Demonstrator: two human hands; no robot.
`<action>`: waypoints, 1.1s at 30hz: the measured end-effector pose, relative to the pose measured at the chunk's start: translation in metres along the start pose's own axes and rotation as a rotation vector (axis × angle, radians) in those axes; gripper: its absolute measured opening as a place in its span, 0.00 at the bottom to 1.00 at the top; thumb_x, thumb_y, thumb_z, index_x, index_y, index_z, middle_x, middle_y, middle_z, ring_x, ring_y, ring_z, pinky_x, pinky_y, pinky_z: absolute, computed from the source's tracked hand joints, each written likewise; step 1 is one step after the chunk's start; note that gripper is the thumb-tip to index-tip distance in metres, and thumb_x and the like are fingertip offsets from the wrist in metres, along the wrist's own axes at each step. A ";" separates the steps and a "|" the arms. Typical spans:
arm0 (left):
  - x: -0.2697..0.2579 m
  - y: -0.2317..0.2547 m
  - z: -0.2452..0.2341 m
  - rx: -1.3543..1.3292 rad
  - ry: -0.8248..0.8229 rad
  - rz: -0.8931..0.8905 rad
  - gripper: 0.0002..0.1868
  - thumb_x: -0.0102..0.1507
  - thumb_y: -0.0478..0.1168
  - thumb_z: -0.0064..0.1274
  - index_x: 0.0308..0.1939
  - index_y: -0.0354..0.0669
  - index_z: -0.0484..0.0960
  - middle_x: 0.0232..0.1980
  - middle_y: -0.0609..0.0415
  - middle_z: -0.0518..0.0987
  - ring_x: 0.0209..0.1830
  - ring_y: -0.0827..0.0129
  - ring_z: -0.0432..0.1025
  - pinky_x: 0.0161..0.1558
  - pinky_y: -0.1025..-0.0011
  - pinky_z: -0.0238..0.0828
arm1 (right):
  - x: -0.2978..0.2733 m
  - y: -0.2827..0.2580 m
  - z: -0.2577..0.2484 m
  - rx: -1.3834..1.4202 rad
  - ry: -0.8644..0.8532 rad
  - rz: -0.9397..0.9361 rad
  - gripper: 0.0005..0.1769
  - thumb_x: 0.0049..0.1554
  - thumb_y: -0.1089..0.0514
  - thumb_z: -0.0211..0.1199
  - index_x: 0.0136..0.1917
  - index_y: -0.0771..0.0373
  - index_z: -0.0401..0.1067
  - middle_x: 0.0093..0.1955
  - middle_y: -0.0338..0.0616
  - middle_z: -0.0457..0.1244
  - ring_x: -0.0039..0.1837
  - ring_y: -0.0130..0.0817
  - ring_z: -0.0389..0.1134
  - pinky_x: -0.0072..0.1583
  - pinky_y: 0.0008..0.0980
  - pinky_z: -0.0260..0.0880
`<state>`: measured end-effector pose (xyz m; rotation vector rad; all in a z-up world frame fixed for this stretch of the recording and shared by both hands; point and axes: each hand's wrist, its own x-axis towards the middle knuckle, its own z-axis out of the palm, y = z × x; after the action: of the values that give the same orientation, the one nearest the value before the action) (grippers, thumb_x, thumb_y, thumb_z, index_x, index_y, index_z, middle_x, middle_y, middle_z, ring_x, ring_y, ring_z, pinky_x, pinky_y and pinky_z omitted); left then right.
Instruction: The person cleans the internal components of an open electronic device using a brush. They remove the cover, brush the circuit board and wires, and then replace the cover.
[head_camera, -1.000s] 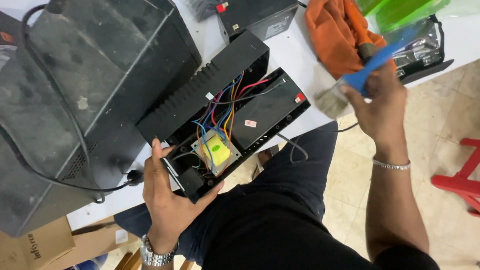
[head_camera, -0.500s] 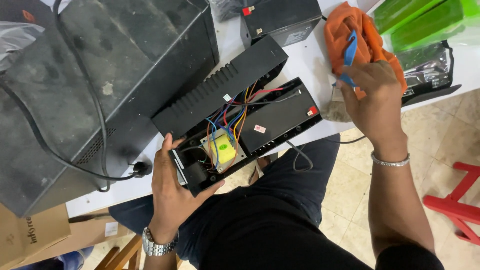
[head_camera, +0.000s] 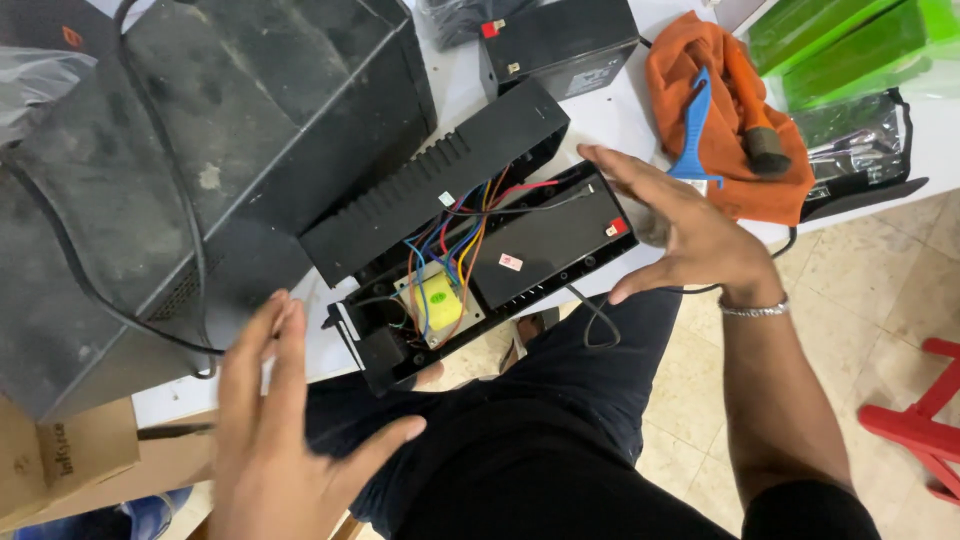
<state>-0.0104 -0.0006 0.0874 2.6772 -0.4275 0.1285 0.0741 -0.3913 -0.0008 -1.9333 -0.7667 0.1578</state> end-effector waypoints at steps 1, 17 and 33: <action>0.004 0.016 -0.018 0.003 0.131 0.146 0.54 0.52 0.63 0.69 0.69 0.28 0.70 0.70 0.34 0.71 0.65 0.43 0.69 0.67 0.51 0.66 | -0.002 0.004 0.003 0.073 -0.017 0.021 0.74 0.38 0.57 0.81 0.84 0.60 0.36 0.88 0.55 0.38 0.88 0.49 0.39 0.87 0.46 0.35; 0.150 0.070 0.120 0.228 0.012 0.697 0.15 0.68 0.42 0.63 0.30 0.48 0.73 0.32 0.58 0.69 0.33 0.66 0.65 0.35 0.67 0.63 | 0.002 0.034 0.031 0.100 0.171 0.007 0.66 0.41 0.45 0.82 0.82 0.62 0.47 0.78 0.52 0.50 0.81 0.48 0.51 0.82 0.46 0.50; 0.179 0.059 0.121 -0.049 -0.310 0.867 0.12 0.70 0.29 0.41 0.31 0.40 0.73 0.26 0.56 0.65 0.28 0.65 0.66 0.28 0.69 0.61 | 0.013 0.028 0.033 0.154 0.326 -0.222 0.58 0.34 0.61 0.87 0.71 0.80 0.60 0.65 0.74 0.61 0.69 0.68 0.63 0.68 0.63 0.58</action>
<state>0.1433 -0.1521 0.0287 2.2750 -1.6300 -0.0504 0.0826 -0.3667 -0.0376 -1.6607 -0.7196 -0.2235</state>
